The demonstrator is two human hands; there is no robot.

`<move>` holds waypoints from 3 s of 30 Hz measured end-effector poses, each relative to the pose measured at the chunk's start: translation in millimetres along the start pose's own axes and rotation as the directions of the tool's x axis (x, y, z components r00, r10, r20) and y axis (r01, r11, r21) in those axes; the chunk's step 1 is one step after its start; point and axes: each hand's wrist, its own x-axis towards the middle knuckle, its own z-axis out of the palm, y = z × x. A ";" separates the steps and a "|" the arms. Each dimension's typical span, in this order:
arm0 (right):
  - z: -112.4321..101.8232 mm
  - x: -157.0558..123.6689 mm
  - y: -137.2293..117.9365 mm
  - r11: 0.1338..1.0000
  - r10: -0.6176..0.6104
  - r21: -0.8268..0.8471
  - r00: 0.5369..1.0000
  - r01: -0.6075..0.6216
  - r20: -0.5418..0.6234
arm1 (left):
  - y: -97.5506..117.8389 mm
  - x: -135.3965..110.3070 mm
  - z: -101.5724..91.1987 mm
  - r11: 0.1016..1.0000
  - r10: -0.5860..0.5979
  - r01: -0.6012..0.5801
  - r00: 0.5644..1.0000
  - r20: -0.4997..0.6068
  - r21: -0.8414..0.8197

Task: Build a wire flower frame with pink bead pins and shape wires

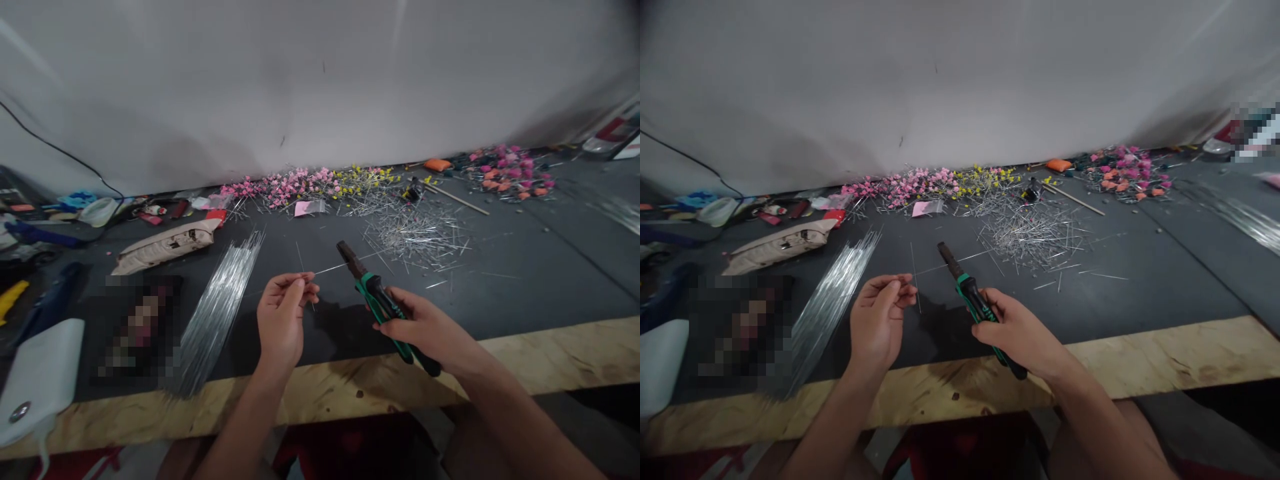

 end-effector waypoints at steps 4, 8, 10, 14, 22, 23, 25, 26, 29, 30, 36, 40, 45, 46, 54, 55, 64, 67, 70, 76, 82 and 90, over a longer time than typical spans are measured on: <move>5.3 -1.6 -3.0 0.998 -0.034 -0.054 0.999 0.035 0.010 | -2.3 -1.3 3.1 0.999 -0.043 0.041 0.996 0.077 0.023; 12.4 -3.5 -6.8 0.996 -0.074 -0.047 0.997 0.075 0.025 | -6.1 -2.5 6.8 0.999 -0.039 0.035 0.992 0.118 0.037; 15.9 -4.3 -8.0 0.994 -0.104 -0.040 0.994 0.106 0.040 | -7.5 -3.2 8.3 0.999 -0.028 0.025 0.991 0.132 0.030; 20.8 -4.7 -9.2 0.988 -0.143 -0.060 0.989 0.145 0.032 | -8.5 -5.2 9.7 1.000 -0.001 -0.003 0.984 0.180 0.019; 23.9 -4.4 -3.7 0.990 -0.141 -0.020 0.989 0.142 0.037 | -8.3 -4.4 8.3 0.998 0.021 -0.030 0.989 0.148 0.059; 24.1 -5.0 -3.1 0.992 -0.129 0.000 0.990 0.129 0.048 | -8.2 -3.9 8.0 0.998 0.018 -0.026 0.991 0.135 0.063; 24.5 -6.0 -2.7 0.995 -0.101 0.014 0.993 0.100 0.064 | -7.9 -3.1 7.6 0.997 0.015 -0.023 0.993 0.116 0.068; 24.7 -6.3 -2.8 0.996 -0.090 0.012 0.994 0.089 0.068 | -7.8 -2.9 7.5 0.997 0.013 -0.021 0.994 0.109 0.069; 25.5 -6.1 -3.9 0.995 -0.097 0.013 0.994 0.097 0.053 | -8.1 -2.9 7.7 0.997 0.006 -0.012 0.996 0.094 0.072; 25.8 -5.7 -4.4 0.995 -0.103 0.011 0.994 0.103 0.044 | -8.3 -3.0 7.9 0.997 0.004 -0.011 0.996 0.091 0.072; 27.3 -3.6 -4.8 0.995 -0.100 -0.021 0.995 0.100 0.028 | -9.8 -3.3 8.2 0.998 0.019 -0.024 0.995 0.098 0.053; 27.9 -3.7 -1.5 0.997 -0.071 0.022 0.997 0.071 0.030 | -9.4 -2.8 7.7 0.998 0.018 -0.024 0.996 0.090 0.064; 28.1 -3.1 2.8 0.993 -0.046 0.109 0.998 0.043 0.030 | -7.4 -3.4 8.4 0.999 0.012 -0.017 0.995 0.098 0.048; 28.0 -2.9 3.1 0.993 -0.042 0.111 0.999 0.039 0.029 | -7.1 -3.6 8.6 0.999 0.010 -0.014 0.995 0.100 0.040; 27.8 -2.9 2.5 0.993 -0.049 0.108 0.998 0.046 0.026 | -5.7 -3.7 9.3 0.999 0.018 -0.014 0.994 0.105 -0.036; 27.9 -2.9 2.4 0.993 -0.051 0.112 0.998 0.047 0.027 | -5.5 -3.6 9.4 0.999 0.021 -0.017 0.994 0.103 -0.039; 29.0 -2.2 -1.0 0.997 -0.061 0.047 0.998 0.061 0.012 | -4.1 -3.5 9.9 0.999 0.024 -0.021 0.995 0.100 -0.032; 28.7 -1.6 0.9 0.997 -0.046 0.069 0.999 0.045 0.009 | -4.1 -3.6 9.2 0.999 0.030 -0.027 0.995 0.090 -0.038; 28.3 -0.4 2.7 0.997 -0.034 0.066 0.999 0.033 0.005 | -4.4 -4.0 8.7 0.999 0.029 -0.026 0.995 0.097 -0.033; 28.5 2.2 4.3 0.997 -0.043 0.062 0.999 0.043 0.000 | -4.4 -3.9 9.0 0.999 0.033 -0.031 0.995 0.091 -0.023; 30.8 3.7 6.9 0.993 -0.066 0.099 0.998 0.063 0.021 | -4.2 -2.8 9.3 1.000 0.017 -0.015 0.996 0.092 -0.024; 32.6 6.9 7.7 0.991 -0.101 0.086 0.995 0.101 -0.010 | -4.3 -1.9 10.8 0.999 0.018 -0.015 0.997 0.075 -0.043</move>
